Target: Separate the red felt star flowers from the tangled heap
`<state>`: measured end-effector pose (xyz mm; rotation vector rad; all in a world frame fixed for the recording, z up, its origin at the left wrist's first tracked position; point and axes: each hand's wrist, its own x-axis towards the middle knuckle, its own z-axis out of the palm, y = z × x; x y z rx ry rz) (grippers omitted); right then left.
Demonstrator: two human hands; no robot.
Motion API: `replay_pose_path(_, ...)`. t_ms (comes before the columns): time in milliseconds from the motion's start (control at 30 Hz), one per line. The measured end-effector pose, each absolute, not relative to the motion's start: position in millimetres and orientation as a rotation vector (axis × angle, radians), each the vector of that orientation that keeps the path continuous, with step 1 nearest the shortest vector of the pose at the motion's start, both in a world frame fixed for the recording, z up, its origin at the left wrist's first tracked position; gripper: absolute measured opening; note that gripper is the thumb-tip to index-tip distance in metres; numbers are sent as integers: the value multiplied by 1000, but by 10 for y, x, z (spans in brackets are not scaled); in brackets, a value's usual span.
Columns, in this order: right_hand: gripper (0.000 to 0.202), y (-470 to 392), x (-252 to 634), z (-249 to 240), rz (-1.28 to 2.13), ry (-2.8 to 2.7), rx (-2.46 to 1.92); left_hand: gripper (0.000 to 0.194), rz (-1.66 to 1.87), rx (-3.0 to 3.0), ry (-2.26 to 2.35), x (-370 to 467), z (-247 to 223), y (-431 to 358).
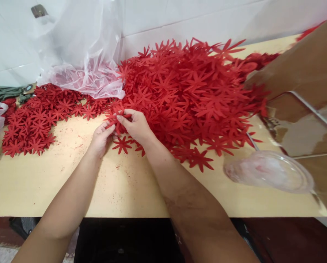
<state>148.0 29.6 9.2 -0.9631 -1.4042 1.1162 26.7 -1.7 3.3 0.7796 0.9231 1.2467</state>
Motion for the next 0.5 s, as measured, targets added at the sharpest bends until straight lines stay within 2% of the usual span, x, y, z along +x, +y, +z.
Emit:
replay_pose_path(200,34,375,1556,59,919,-1248,-1128,21,1276,829,1034,284,7,20)
replay_pose_path(400,54,338,1576,128,928,-1193,-1206,6,1314,718,1081,296,61,12)
replay_pose_path(500,57,325,1543,135,974,-1162,-1192,15,1277,719,1076,291,93,-5)
